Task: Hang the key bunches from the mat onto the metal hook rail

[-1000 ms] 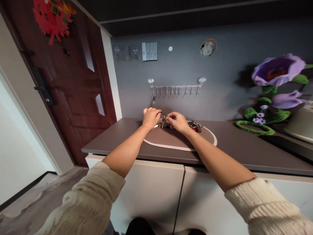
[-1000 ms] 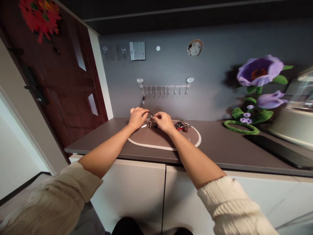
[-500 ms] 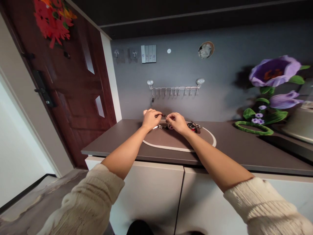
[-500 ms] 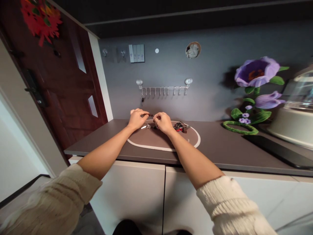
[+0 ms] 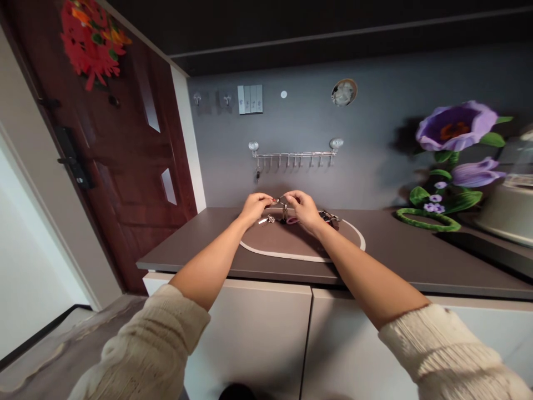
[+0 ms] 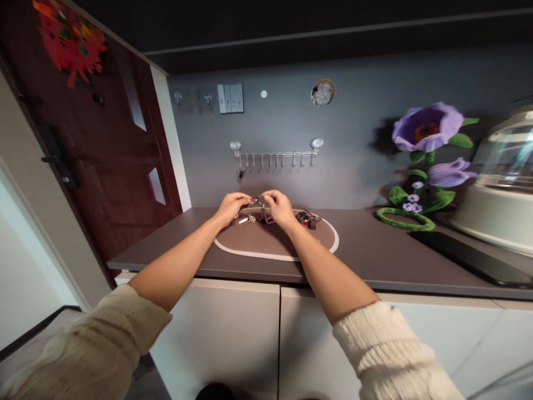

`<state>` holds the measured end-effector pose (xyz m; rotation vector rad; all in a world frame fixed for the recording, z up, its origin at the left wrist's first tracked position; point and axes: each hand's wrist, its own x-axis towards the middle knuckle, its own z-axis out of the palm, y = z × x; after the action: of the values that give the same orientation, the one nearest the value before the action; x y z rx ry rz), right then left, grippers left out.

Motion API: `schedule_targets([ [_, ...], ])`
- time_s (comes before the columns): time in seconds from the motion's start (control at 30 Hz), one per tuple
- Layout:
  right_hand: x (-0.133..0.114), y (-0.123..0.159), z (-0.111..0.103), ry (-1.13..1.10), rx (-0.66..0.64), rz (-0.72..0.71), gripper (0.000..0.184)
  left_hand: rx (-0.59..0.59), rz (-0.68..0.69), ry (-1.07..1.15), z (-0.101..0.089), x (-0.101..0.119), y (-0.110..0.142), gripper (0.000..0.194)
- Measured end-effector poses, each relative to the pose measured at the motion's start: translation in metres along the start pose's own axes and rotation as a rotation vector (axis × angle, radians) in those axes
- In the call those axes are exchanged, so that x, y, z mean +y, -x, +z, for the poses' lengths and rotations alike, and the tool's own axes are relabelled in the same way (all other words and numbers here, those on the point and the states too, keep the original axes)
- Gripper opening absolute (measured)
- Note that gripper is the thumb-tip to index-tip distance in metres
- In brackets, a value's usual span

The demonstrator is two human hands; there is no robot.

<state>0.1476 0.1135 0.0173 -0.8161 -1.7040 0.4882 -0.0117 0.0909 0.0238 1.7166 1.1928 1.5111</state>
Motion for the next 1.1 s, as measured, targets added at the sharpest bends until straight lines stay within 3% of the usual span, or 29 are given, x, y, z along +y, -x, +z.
schedule_targets([
  [0.33,0.001,-0.001,-0.002,-0.202,0.046,0.038,0.029,-0.257,-0.029,0.008,0.003,-0.004,0.003,0.014],
  [0.5,-0.002,0.000,0.000,-0.233,0.021,0.060,0.028,-0.223,0.072,0.045,0.002,0.002,0.005,0.022],
  [0.63,-0.003,0.002,0.001,-0.255,-0.020,0.084,0.030,-0.234,0.076,0.026,0.002,0.003,0.008,0.029],
  [1.1,-0.013,0.009,0.000,-0.338,-0.072,0.255,0.033,-0.095,0.142,0.192,0.005,-0.006,0.000,0.026],
])
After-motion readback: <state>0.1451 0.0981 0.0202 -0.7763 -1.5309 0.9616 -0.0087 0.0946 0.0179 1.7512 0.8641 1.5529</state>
